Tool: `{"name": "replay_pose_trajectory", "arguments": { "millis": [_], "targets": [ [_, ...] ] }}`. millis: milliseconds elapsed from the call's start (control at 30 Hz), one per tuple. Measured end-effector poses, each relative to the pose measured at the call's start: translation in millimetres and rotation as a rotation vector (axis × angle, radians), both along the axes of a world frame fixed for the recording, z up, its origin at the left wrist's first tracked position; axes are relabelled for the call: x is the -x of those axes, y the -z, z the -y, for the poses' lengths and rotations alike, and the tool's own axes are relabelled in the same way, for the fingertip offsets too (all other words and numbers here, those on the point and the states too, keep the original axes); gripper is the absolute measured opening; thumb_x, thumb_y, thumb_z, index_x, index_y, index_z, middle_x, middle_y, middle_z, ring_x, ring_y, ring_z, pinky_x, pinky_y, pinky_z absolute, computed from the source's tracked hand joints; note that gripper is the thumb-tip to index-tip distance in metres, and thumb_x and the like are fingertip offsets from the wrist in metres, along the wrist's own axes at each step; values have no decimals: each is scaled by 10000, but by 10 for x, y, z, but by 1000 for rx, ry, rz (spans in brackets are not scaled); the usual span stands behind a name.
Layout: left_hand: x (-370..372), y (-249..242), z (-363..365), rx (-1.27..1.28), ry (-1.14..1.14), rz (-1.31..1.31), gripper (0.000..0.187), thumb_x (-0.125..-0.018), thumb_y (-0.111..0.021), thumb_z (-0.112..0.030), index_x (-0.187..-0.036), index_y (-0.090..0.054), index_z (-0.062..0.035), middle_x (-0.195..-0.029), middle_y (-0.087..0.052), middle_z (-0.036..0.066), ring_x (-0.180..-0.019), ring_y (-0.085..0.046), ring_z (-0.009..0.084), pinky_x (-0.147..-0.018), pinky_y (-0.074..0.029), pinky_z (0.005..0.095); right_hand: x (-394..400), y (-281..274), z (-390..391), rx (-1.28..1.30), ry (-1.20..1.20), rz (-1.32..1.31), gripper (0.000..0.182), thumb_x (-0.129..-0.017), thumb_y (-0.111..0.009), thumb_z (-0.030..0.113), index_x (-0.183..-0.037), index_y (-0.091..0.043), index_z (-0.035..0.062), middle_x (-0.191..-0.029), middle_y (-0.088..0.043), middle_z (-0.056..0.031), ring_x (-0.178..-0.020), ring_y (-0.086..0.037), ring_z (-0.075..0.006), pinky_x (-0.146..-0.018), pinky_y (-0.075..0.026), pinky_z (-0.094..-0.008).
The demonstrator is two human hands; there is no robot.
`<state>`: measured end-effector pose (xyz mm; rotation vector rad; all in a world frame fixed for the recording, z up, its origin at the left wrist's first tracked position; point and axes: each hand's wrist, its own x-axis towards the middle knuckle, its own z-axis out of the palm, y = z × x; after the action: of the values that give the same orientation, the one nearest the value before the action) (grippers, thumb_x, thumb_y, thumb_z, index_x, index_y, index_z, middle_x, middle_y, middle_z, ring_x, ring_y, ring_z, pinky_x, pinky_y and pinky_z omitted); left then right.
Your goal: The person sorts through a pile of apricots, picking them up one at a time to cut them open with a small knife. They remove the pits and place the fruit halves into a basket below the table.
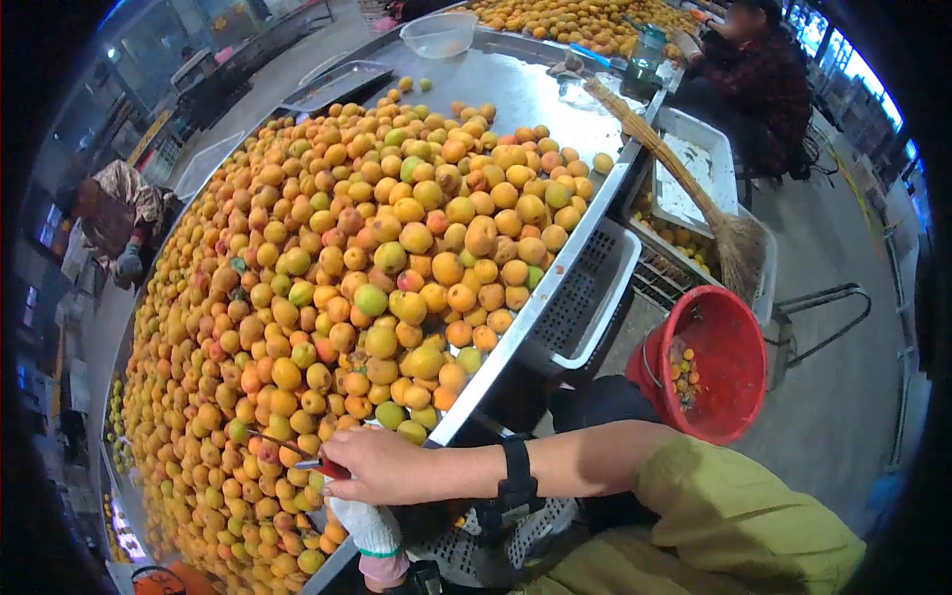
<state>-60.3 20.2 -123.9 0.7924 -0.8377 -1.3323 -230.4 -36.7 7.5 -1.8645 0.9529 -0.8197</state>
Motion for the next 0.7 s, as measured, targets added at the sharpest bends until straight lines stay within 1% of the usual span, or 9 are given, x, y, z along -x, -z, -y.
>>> {"name": "replay_pose_trajectory", "arguments": {
  "millis": [233, 267, 300, 367, 433, 500, 567, 633, 700],
  "targets": [
    [31, -167, 42, -172, -200, 119, 357, -1028, -306, -148, -1369, -335, -42, -1241, -472, 61, -1125, -492, 194, -949, -414, 299, -116, -46, 3, 154, 94, 234, 220, -835, -623, 226, -845, -547, 20, -775, -540, -122, -751, -557, -303, -662, -439, -406],
    [389, -815, -74, -151, -148, 575, 352, -998, -374, -99, -1341, -395, -22, -1241, -484, 75, -1130, -494, 196, -977, -404, 303, -103, -81, 30, 44, 127, 304, 189, -843, -616, 193, -885, -555, 19, -762, -543, -103, -723, -568, -263, -644, -450, -378],
    [449, -1046, -94, -150, -154, 568, 352, -998, -374, -99, -1341, -395, -22, -1241, -484, 75, -1130, -494, 196, -977, -404, 303, -69, -120, 74, -63, 162, 370, 166, -851, -608, 161, -924, -563, 19, -749, -546, -85, -695, -580, -224, -625, -461, -349],
    [480, -1283, -116, -45, -63, 823, 305, -967, -432, -89, -1250, -493, 9, -1183, -534, 96, -1090, -531, 205, -973, -417, 315, 39, -195, 213, -285, 154, 526, 183, -871, -605, 132, -1012, -564, 23, -777, -586, -51, -689, -592, -138, -612, -476, -279],
    [423, -1265, -70, -81, -26, 680, 310, -909, -485, -40, -1206, -534, 31, -1185, -576, 130, -1086, -563, 216, -958, -442, 339, 184, -143, 416, -132, 228, 540, 254, -879, -623, 148, -1095, -559, 31, -780, -621, -33, -666, -594, -97, -587, -484, -242],
    [351, -1192, -88, -74, -44, 613, 275, -917, -488, -55, -1166, -560, 35, -1120, -607, 123, -1028, -592, 207, -931, -460, 327, 471, -522, 436, -263, 332, 491, 211, -876, -603, 180, -1001, -589, 10, -754, -627, -48, -582, -580, -130, -557, -484, -313],
    [391, -1330, -130, -69, -75, 659, 243, -923, -496, -71, -1124, -584, 33, -1083, -615, 119, -998, -600, 200, -897, -476, 317, 767, -468, 656, -80, 512, 325, 205, -884, -612, 196, -973, -611, 11, -770, -635, -39, -562, -573, -104, -537, -480, -308],
    [361, -1311, -142, -30, -71, 649, 229, -930, -504, -86, -1105, -590, 34, -1054, -620, 111, -963, -606, 187, -865, -483, 304, 1126, -559, 808, -52, 693, 346, 237, -870, -640, 229, -952, -616, 8, -805, -649, -81, -629, -609, -163, -579, -490, -337],
    [326, -1347, -139, 27, -76, 683, 214, -933, -511, -93, -1078, -599, 38, -1021, -622, 103, -922, -610, 175, -831, -488, 294, 1615, -170, 1135, 334, 978, -65, 299, -860, -651, 284, -967, -608, 8, -827, -641, -124, -724, -621, -257, -663, -500, -381]
  ]
}}
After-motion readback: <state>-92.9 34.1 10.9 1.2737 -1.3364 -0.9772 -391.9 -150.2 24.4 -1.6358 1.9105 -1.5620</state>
